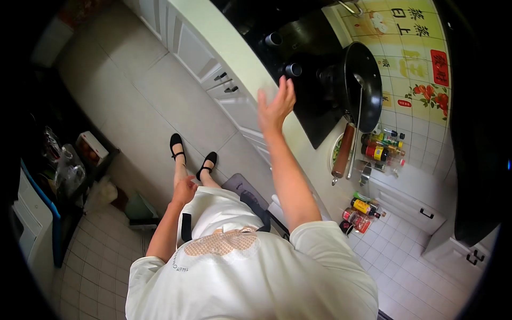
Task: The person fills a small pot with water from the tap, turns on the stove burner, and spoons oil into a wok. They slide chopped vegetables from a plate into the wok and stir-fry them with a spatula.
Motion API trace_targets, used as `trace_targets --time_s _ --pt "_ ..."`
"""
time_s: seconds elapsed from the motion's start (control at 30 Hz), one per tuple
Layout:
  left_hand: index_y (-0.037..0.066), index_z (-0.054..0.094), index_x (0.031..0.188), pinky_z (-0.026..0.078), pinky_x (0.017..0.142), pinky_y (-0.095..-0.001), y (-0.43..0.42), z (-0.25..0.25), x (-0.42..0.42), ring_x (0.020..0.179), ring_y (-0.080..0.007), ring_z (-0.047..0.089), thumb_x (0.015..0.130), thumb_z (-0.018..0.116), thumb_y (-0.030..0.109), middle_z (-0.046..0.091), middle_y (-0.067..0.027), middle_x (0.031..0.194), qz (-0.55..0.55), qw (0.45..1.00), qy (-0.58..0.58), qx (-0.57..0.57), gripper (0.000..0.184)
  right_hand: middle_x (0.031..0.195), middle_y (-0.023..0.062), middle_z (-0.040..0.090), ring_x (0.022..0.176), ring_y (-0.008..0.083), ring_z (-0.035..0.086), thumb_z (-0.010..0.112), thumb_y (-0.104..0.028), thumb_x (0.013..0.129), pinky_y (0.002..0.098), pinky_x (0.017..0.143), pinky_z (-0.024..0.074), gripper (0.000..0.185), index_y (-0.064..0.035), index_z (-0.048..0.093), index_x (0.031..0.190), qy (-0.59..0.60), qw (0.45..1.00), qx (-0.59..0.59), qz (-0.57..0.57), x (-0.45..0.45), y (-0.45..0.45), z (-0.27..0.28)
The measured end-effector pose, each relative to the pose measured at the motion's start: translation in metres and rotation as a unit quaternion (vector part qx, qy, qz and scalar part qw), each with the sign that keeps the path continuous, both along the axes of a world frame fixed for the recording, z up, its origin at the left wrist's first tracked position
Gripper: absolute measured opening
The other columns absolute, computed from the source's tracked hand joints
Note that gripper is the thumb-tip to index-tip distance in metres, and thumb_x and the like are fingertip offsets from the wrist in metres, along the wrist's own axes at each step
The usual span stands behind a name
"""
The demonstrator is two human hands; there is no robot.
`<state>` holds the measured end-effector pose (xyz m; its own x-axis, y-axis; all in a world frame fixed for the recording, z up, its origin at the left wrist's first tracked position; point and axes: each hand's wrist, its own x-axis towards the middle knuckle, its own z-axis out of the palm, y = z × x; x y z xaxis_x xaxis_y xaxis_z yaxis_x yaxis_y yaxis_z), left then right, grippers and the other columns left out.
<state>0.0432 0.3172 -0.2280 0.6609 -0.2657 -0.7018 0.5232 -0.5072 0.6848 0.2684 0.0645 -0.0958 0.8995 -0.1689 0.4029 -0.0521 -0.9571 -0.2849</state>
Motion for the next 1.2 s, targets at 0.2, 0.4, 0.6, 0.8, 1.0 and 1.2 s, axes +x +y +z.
trace_targets --time_s 0.2,0.4,0.6,0.8,1.0,1.2 --pt "0.003 0.054 0.108 0.047 0.066 -0.0377 0.001 0.028 0.020 0.072 -0.0289 0.060 0.076 0.060 0.016 0.063 -0.0130 0.073 -0.047 0.996 -0.071 0.035 0.035 0.126 0.0208 0.035 0.115 0.0371 0.034 0.061 -0.023 0.075 0.0458 0.096 0.0268 0.061 -0.0021 0.037 0.126 0.118 0.988 0.082 0.053 -0.091 0.009 -0.002" --pt "0.004 0.055 0.108 0.047 0.068 -0.0415 0.000 0.058 0.043 0.076 -0.0331 0.060 0.075 0.061 0.021 0.062 -0.0166 0.078 -0.112 0.985 -0.098 0.084 0.037 0.121 0.0193 0.043 0.112 0.0344 0.039 0.061 -0.018 0.076 0.0408 0.094 0.0324 0.053 -0.0019 0.040 0.122 0.156 0.973 0.165 0.040 -0.154 -0.025 0.011" --pt "0.003 0.057 0.104 0.046 0.072 -0.0428 0.022 0.052 0.051 0.082 -0.0382 0.058 0.074 0.058 0.019 0.061 -0.0213 0.085 -0.117 0.975 -0.143 0.124 0.034 0.111 0.0149 0.053 0.101 0.0264 0.051 0.060 -0.017 0.078 0.0341 0.086 0.0414 0.044 -0.0031 0.046 0.117 0.176 0.959 0.221 -0.020 -0.198 -0.077 0.040" --pt "0.001 0.058 0.103 0.048 0.070 -0.0385 0.055 0.057 0.045 0.077 -0.0317 0.061 0.070 0.063 0.019 0.063 -0.0180 0.079 -0.114 0.967 -0.148 0.172 0.038 0.098 0.0107 0.061 0.087 0.0179 0.059 0.058 -0.018 0.080 0.0292 0.075 0.0474 0.033 -0.0046 0.053 0.110 0.213 0.926 0.294 -0.105 -0.236 -0.107 0.045" --pt "0.001 0.059 0.104 0.048 0.071 -0.0353 0.084 0.047 0.025 0.079 -0.0298 0.062 0.070 0.064 0.020 0.064 -0.0188 0.083 -0.105 0.970 -0.117 0.186 0.040 0.083 0.0073 0.064 0.072 0.0141 0.060 0.056 -0.017 0.082 0.0267 0.067 0.0479 0.022 -0.0035 0.059 0.100 0.193 0.918 0.321 -0.133 -0.251 -0.147 0.037" --pt "-0.001 0.060 0.101 0.048 0.074 -0.0355 0.118 0.019 0.006 0.084 -0.0309 0.061 0.067 0.065 0.023 0.063 -0.0205 0.087 -0.099 0.977 -0.066 0.176 0.041 0.079 0.0044 0.062 0.063 0.0088 0.058 0.050 -0.019 0.087 0.0201 0.053 0.0430 0.021 -0.0043 0.060 0.099 0.085 0.867 0.430 -0.236 -0.244 -0.203 0.055"
